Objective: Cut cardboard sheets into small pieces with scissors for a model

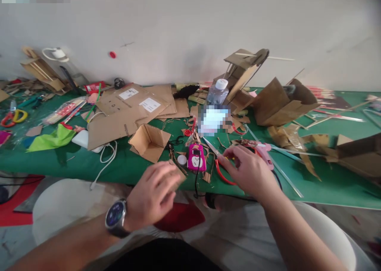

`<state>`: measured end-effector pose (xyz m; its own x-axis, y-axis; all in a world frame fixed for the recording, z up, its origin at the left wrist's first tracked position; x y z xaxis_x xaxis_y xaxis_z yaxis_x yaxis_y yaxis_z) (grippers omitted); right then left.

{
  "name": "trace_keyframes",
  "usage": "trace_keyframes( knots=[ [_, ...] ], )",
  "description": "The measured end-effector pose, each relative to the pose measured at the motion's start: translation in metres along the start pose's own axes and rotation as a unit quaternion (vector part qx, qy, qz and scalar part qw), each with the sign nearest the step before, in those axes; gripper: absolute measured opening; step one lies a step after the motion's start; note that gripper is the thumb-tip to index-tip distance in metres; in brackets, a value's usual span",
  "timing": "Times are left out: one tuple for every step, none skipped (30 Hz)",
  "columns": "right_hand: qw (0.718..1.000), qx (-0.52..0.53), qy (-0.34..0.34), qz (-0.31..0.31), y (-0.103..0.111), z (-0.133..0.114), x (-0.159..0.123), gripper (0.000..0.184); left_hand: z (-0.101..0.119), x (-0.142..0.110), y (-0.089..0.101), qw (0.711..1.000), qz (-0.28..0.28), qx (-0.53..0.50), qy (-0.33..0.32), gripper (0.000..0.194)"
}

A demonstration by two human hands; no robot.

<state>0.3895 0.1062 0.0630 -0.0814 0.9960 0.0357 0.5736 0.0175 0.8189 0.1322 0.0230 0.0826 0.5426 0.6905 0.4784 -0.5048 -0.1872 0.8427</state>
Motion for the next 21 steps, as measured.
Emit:
trace_keyframes(
  knots=[
    [0.993,0.107,0.03,-0.036,-0.008,-0.018,-0.007,0.045,0.014,0.0,0.01,0.999,0.027,-0.023,-0.022,0.044],
    [0.965,0.229,0.058,-0.117,-0.025,-0.04,-0.018,0.052,0.027,0.001,0.017,0.997,0.046,-0.04,-0.042,0.042],
    [0.916,0.336,0.07,-0.206,-0.042,-0.062,-0.032,0.061,0.037,0.002,0.022,0.995,0.06,-0.053,-0.061,0.04],
    [0.873,0.402,0.068,-0.266,-0.055,-0.079,-0.046,0.065,0.045,0.004,0.025,0.992,0.072,-0.068,-0.08,0.036],
    [0.849,0.437,0.061,-0.29,-0.064,-0.09,-0.056,0.063,0.051,0.005,0.027,0.988,0.084,-0.083,-0.103,0.031],
    [0.836,0.463,0.05,-0.291,-0.069,-0.096,-0.062,0.058,0.056,0.006,0.028,0.982,0.096,-0.098,-0.128,0.026],
    [0.823,0.49,0.026,-0.286,-0.075,-0.097,-0.066,0.055,0.06,0.005,0.029,0.976,0.105,-0.111,-0.156,0.022],
    [0.798,0.522,0.001,-0.302,-0.082,-0.099,-0.071,0.055,0.061,0.005,0.031,0.969,0.119,-0.123,-0.176,0.016],
    [0.78,0.544,-0.023,-0.308,-0.088,-0.098,-0.073,0.055,0.06,0.002,0.037,0.961,0.144,-0.131,-0.194,0.01],
    [0.77,0.555,-0.042,-0.313,-0.093,-0.095,-0.075,0.055,0.055,0.0,0.045,0.954,0.178,-0.134,-0.203,0.008],
    [0.764,0.559,-0.059,-0.315,-0.096,-0.091,-0.074,0.056,0.046,-0.004,0.057,0.947,0.216,-0.126,-0.2,0.013],
    [0.765,0.559,-0.077,-0.31,-0.098,-0.086,-0.073,0.056,0.036,-0.01,0.074,0.934,0.271,-0.111,-0.205,0.018],
    [0.77,0.555,-0.092,-0.301,-0.1,-0.08,-0.07,0.057,0.018,-0.009,0.085,0.941,0.285,-0.07,-0.17,0.017],
    [0.776,0.552,-0.106,-0.286,-0.1,-0.074,-0.066,0.058,-0.001,-0.007,0.095,0.947,0.286,-0.015,-0.142,0.011],
    [0.782,0.55,-0.118,-0.269,-0.099,-0.068,-0.062,0.059,-0.03,-0.004,0.106,0.954,0.285,0.032,-0.089,0.006],
    [0.787,0.549,-0.124,-0.251,-0.099,-0.062,-0.058,0.059,-0.062,-0.002,0.116,0.956,0.283,0.059,-0.039,0.012],
    [0.791,0.55,-0.127,-0.234,-0.099,-0.058,-0.054,0.058,-0.097,0.0,0.123,0.958,0.274,0.084,0.013,0.018],
    [0.793,0.552,-0.127,-0.224,-0.099,-0.054,-0.051,0.057,-0.136,0.004,0.121,0.966,0.219,0.114,0.078,0.022],
    [0.792,0.558,-0.125,-0.216,-0.101,-0.052,-0.048,0.056,-0.174,0.007,0.108,0.972,0.127,0.145,0.137,0.03],
    [0.79,0.562,-0.125,-0.212,-0.104,-0.049,-0.047,0.054,-0.208,0.006,0.089,0.97,0.02,0.168,0.176,0.043],
    [0.789,0.563,-0.128,-0.211,-0.108,-0.047,-0.046,0.054,-0.232,0.003,0.078,0.966,-0.026,0.173,0.189,0.054]
  ],
)
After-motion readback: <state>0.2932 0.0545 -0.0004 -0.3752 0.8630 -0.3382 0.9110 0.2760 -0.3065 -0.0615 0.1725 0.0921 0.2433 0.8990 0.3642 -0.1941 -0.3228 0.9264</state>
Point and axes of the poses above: each hand's wrist, its own x-axis towards the middle knuckle, its own y-axis out of the back of the hand, z = x × y, the point moved 10 cm from there along x, towards the middle knuckle, and after that the axes turned 6 degrees about x, right-handed, at the moved point
